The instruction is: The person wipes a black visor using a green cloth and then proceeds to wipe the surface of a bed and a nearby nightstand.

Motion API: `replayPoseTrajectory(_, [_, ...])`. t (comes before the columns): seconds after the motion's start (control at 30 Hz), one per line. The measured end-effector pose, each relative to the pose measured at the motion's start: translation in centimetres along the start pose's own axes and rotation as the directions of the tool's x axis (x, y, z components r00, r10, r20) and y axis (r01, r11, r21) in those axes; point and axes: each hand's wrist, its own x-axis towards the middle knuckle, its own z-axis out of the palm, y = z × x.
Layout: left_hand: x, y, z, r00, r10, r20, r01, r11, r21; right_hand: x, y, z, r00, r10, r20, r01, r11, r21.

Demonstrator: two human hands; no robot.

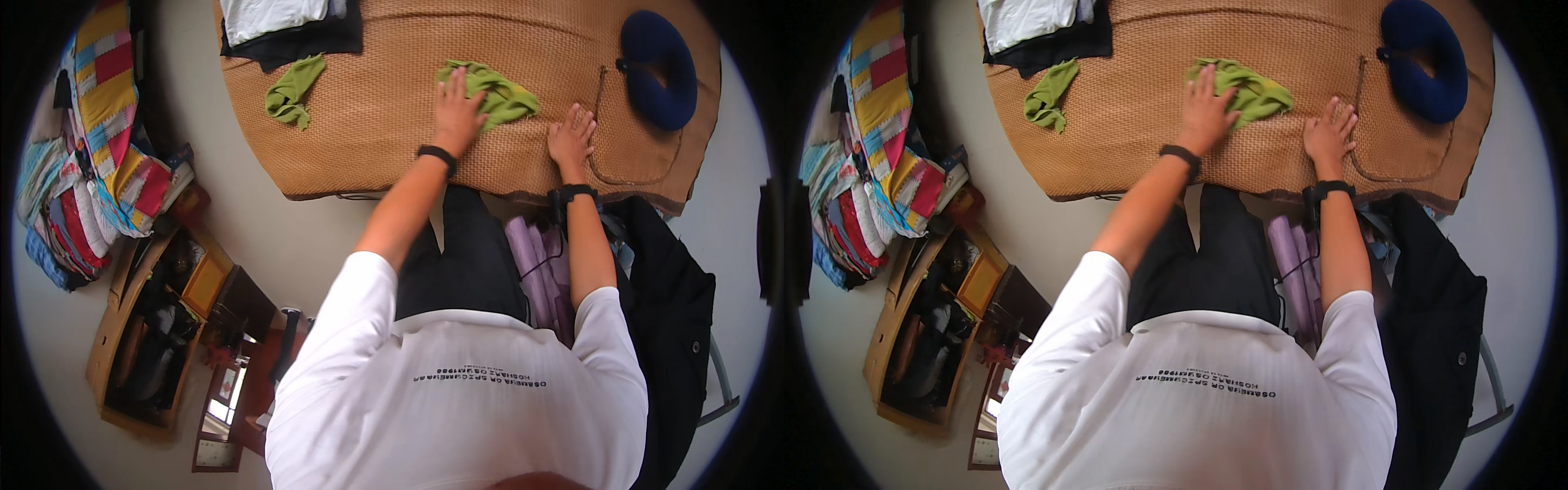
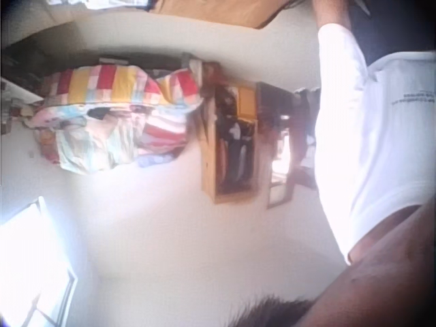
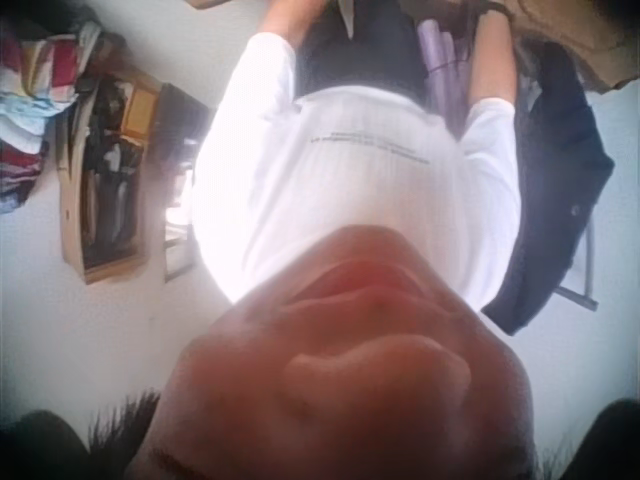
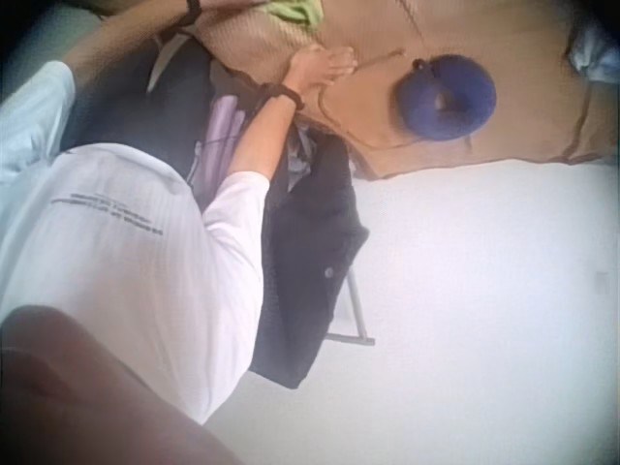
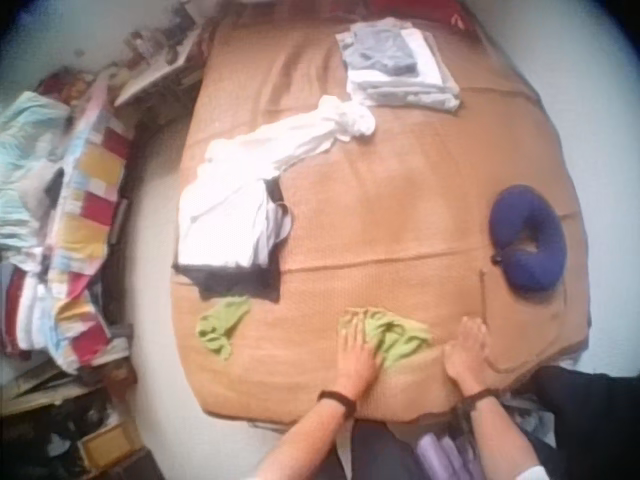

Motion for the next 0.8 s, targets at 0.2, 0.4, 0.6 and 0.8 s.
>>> replayPoseTrajectory(0.2, [-5.2,-9.6,-2.4,0.991,-0.121,-0.054,0.125,0.989,0.081,0.4,0.2,-0.9,0.998,-0.025,0.064,0.028,0.998,-0.05])
replayPoseTrajectory(0.4, [-13.4,-15.9,-3.4,0.861,-0.482,-0.164,0.498,0.863,0.08,1.5,-0.1,-1.2,0.993,-0.056,0.1,0.067,0.992,-0.106])
replayPoseTrajectory(0.6, [-15.6,-8.1,2.2,0.791,-0.602,0.113,0.603,0.797,0.026,1.5,0.3,0.0,0.997,-0.067,0.023,0.07,0.985,-0.155])
replayPoseTrajectory(0.8, [-11.3,2.8,3.9,0.993,0.121,0.003,-0.118,0.974,-0.195,1.4,-1.3,-0.1,0.992,-0.033,0.122,0.063,0.967,-0.246])
